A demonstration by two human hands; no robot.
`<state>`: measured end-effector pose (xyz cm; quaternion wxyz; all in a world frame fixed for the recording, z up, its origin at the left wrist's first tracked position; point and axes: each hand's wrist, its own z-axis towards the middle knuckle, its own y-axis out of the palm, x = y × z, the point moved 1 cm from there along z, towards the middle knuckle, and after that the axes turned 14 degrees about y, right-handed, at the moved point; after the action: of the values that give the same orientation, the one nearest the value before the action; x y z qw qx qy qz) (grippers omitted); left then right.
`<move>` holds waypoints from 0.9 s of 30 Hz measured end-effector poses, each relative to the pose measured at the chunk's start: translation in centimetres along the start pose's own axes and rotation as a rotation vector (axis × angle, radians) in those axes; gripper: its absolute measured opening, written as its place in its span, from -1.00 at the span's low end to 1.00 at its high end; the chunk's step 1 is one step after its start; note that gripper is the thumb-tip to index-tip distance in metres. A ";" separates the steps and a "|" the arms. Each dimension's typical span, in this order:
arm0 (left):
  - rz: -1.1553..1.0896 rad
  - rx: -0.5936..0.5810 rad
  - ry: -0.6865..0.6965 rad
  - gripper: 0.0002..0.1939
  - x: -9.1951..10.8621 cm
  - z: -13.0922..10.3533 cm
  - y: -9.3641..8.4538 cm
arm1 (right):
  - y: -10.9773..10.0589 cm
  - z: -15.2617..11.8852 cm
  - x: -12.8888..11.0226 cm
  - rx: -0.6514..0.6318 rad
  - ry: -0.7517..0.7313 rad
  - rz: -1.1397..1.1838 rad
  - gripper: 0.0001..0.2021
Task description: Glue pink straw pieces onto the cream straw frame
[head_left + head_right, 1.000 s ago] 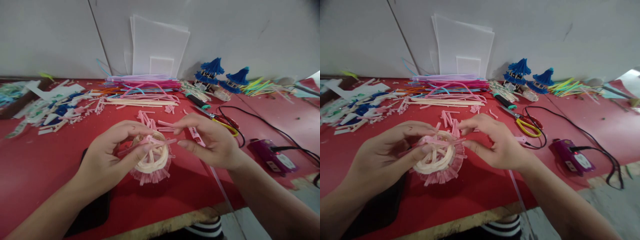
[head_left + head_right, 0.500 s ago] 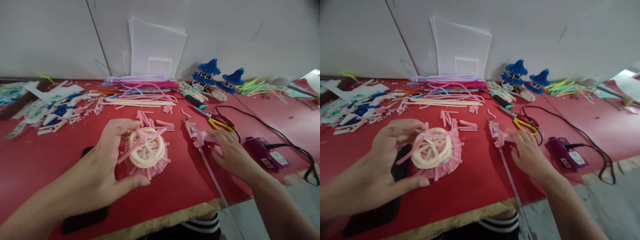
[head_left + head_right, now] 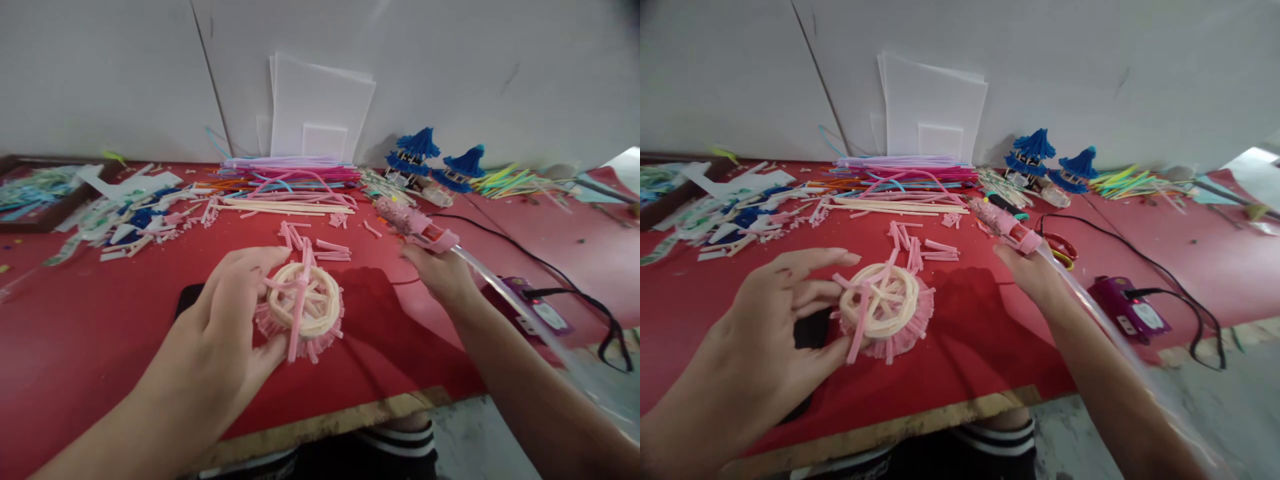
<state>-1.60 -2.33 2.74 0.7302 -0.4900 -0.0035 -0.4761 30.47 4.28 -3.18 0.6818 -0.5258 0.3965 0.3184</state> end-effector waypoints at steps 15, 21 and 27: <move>-0.222 -0.147 0.052 -0.29 -3.8 2.7 0.0 | 4.6 0.1 -3.2 -0.128 -0.062 0.482 -0.90; -0.428 0.068 0.015 -0.17 -5.3 1.4 1.9 | 4.0 -1.9 -1.3 -0.138 -0.140 0.421 -0.90; -0.505 0.144 -0.084 -0.23 -4.9 0.4 3.3 | 3.7 -3.3 -2.0 -0.185 -0.270 0.137 -0.91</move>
<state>-1.77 1.58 -1.66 0.6203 -0.4397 -0.1899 -0.6211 25.74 1.94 -3.61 0.6545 -0.5105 0.3051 0.4669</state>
